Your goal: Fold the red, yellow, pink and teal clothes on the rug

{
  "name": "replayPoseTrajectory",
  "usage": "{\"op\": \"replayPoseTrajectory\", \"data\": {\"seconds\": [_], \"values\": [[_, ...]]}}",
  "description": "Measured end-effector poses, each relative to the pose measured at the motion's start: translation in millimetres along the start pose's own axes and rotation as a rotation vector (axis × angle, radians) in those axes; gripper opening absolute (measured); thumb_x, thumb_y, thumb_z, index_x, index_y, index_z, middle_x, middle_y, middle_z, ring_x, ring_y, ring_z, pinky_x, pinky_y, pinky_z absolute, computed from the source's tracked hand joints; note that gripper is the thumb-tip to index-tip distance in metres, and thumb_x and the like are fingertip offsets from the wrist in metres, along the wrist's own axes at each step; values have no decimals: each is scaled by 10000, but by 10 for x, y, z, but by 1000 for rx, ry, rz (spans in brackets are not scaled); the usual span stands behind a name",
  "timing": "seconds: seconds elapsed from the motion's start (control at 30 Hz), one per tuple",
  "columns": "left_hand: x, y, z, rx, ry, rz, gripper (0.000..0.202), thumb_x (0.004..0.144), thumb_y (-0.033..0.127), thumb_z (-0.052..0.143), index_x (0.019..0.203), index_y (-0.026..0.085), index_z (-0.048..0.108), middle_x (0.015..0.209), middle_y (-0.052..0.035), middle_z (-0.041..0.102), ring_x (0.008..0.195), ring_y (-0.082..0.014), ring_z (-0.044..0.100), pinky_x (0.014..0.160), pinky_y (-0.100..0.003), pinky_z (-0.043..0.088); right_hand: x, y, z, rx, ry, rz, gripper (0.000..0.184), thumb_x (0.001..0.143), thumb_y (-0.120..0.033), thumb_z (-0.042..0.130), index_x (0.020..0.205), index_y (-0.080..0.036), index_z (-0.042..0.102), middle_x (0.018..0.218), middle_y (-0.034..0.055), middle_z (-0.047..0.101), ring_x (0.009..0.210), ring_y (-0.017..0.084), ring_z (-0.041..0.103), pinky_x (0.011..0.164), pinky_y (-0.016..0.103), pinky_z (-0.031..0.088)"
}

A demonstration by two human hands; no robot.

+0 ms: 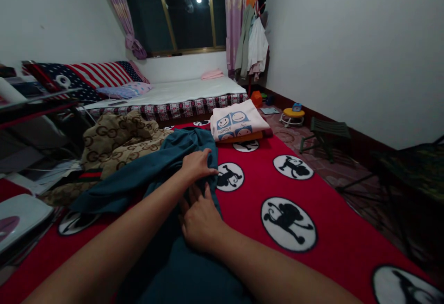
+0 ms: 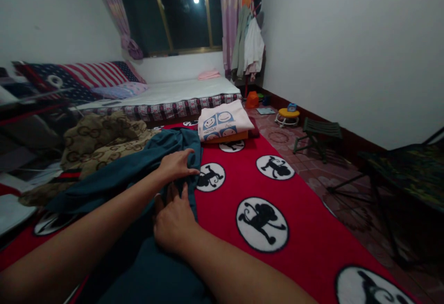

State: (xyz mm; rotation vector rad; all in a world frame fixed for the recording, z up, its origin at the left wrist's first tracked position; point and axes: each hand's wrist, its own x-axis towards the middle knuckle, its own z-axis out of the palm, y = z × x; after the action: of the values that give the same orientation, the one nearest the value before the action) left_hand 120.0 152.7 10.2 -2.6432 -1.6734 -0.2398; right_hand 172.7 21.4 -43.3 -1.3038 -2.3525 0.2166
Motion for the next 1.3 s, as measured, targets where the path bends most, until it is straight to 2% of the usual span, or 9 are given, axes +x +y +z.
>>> {"op": "replayPoseTrajectory", "data": {"seconds": [0.1, 0.2, 0.3, 0.37, 0.5, 0.63, 0.83, 1.07, 1.3], "values": [[46, -58, -5, -40, -72, -49, 536, 688, 419, 717, 1170, 244, 561, 891, -35, 697, 872, -240, 644, 671, -271, 441, -19, -3, -16, 14, 45, 4, 523, 908, -334, 407, 1359, -73, 447, 1389, 232, 449, 1391, 337, 208, 1100, 616, 80], [-66, -182, -62, -94, 19, -86, 373, 768, 401, 640, 1099, 234, 599, 823, -14, 687, 802, -206, 640, 641, -257, 426, -6, 11, 1, 151, 122, 21, 363, 846, -244, 468, 1157, -137, 620, 1218, 165, 609, 1242, 307, 444, 1109, 575, 135], [-335, -262, -116, -121, 126, -55, 258, 820, 374, 574, 1016, 217, 633, 810, -20, 662, 767, -191, 621, 658, -265, 438, 62, 147, 17, 492, 297, 178, 289, 765, -112, 423, 860, -224, 673, 932, 32, 701, 904, 191, 625, 1002, 409, 394], [-578, -249, -114, -181, 150, 31, 212, 832, 311, 551, 994, 208, 641, 869, -31, 647, 796, -181, 610, 708, -270, 460, 133, 340, -4, 726, 497, 387, 299, 732, -95, 383, 835, -216, 636, 859, 13, 684, 739, 151, 636, 780, 299, 512], [-1065, -55, -10, -273, 32, 385, 394, 822, 79, 437, 1122, 265, 613, 1195, -29, 576, 1042, -171, 553, 877, -274, 452, 313, 830, -124, 944, 745, 718, 289, 719, -120, 394, 942, -176, 570, 877, 28, 644, 621, 120, 629, 494, 208, 491], [-1289, 153, 92, -175, -128, 613, 577, 708, -36, 411, 1129, 315, 591, 1231, 21, 568, 1015, -186, 517, 790, -279, 462, 564, 1163, -205, 871, 526, 834, 335, 798, -167, 467, 1129, -158, 514, 986, 67, 643, 566, 95, 639, 430, 180, 475], [-1336, 115, 115, -409, -33, 524, 243, 665, 4, 476, 733, 208, 589, 819, -30, 605, 831, -179, 513, 678, -275, 426, 976, 1465, -212, 692, 309, 865, 269, 713, -197, 683, 963, -107, 643, 548, 24, 621, 413, 156, 581, 416, 241, 469], [-1479, -99, 82, -978, 377, 452, 253, 777, 181, 613, 590, 181, 443, 693, -11, 494, 679, -131, 474, 635, -266, 401, 1134, 1620, -168, 598, 326, 801, 72, 789, -147, 595, 812, -149, 663, 603, 6, 657, 507, 111, 625, 515, 181, 492], [-1392, 4, 144, -904, 196, 655, 152, 753, 125, 613, 638, 167, 523, 741, -31, 545, 751, -143, 490, 685, -272, 383, 1332, 1729, -294, 432, 351, 869, 319, 862, -373, 519, 916, -97, 668, 831, 158, 705, 800, 248, 693, 728, 318, 530]]}}
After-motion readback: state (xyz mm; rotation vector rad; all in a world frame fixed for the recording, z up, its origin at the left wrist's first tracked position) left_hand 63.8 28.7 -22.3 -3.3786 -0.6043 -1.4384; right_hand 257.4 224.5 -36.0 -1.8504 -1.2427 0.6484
